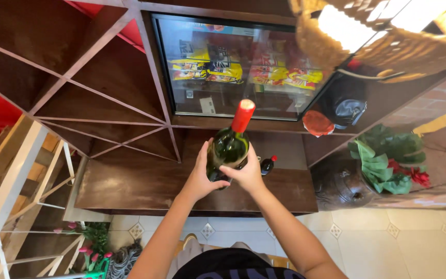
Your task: Organizes wine bottles on a shelf and cleans a wooden counter with a cloth.
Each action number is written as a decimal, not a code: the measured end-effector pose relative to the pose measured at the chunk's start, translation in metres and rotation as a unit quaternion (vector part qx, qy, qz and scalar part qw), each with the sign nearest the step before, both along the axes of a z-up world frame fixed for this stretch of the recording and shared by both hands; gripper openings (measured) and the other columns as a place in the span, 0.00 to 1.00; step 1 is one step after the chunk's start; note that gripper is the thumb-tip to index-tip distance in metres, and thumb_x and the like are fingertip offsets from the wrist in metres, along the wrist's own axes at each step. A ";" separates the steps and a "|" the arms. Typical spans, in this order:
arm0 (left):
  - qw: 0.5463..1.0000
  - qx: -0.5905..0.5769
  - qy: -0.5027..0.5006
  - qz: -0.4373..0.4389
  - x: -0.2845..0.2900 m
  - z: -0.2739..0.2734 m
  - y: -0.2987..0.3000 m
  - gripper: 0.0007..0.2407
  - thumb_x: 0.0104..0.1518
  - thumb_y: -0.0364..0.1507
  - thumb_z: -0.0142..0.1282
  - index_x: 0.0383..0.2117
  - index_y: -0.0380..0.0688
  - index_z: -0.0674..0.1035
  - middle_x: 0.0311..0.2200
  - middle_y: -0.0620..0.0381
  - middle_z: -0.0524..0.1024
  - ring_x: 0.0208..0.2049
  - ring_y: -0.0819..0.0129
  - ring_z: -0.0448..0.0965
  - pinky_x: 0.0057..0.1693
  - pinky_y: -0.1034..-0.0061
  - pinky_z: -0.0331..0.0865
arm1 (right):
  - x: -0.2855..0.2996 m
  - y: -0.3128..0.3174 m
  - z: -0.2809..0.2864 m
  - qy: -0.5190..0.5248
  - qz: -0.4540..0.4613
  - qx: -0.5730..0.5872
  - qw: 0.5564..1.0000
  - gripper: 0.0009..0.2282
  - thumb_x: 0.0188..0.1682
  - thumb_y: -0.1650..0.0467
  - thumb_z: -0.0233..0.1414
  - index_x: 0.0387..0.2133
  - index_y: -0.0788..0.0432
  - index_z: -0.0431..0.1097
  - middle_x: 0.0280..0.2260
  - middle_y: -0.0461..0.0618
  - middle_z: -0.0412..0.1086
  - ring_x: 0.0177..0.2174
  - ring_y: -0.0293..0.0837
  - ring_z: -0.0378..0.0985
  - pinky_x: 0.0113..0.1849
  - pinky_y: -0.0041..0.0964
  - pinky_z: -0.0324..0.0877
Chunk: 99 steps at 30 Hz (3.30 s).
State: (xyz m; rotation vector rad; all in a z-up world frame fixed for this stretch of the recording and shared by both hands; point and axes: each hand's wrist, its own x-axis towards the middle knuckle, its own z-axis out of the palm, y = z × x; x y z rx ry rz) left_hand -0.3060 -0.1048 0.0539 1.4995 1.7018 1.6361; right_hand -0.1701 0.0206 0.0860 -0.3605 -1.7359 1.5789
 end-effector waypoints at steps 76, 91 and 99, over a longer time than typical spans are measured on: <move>0.962 0.208 0.120 -0.132 -0.255 0.248 0.391 0.44 0.49 0.30 0.72 0.70 0.36 0.51 0.63 0.37 0.69 0.65 0.49 0.69 0.67 0.64 0.62 | -0.203 0.314 0.207 -0.140 -0.223 0.322 0.909 0.50 0.40 0.63 0.67 0.70 0.63 0.37 0.59 0.63 0.67 0.59 0.53 0.70 0.57 0.42 0.65; 0.980 0.145 0.106 -0.090 -0.261 0.243 0.451 0.49 0.46 0.29 0.74 0.70 0.34 0.47 0.65 0.34 0.64 0.68 0.48 0.64 0.69 0.64 0.58 | -0.224 0.344 0.174 -0.196 -0.443 0.379 0.788 0.21 0.40 0.65 0.66 0.44 0.65 0.74 0.34 0.63 0.73 0.35 0.60 0.77 0.38 0.49 0.72; 0.984 0.119 0.110 -0.071 -0.268 0.240 0.478 0.50 0.44 0.31 0.75 0.70 0.36 0.47 0.64 0.34 0.64 0.67 0.47 0.65 0.68 0.64 0.59 | -0.229 0.351 0.164 -0.207 -0.444 0.382 0.784 0.17 0.42 0.70 0.62 0.44 0.67 0.72 0.35 0.64 0.71 0.36 0.62 0.76 0.40 0.51 0.72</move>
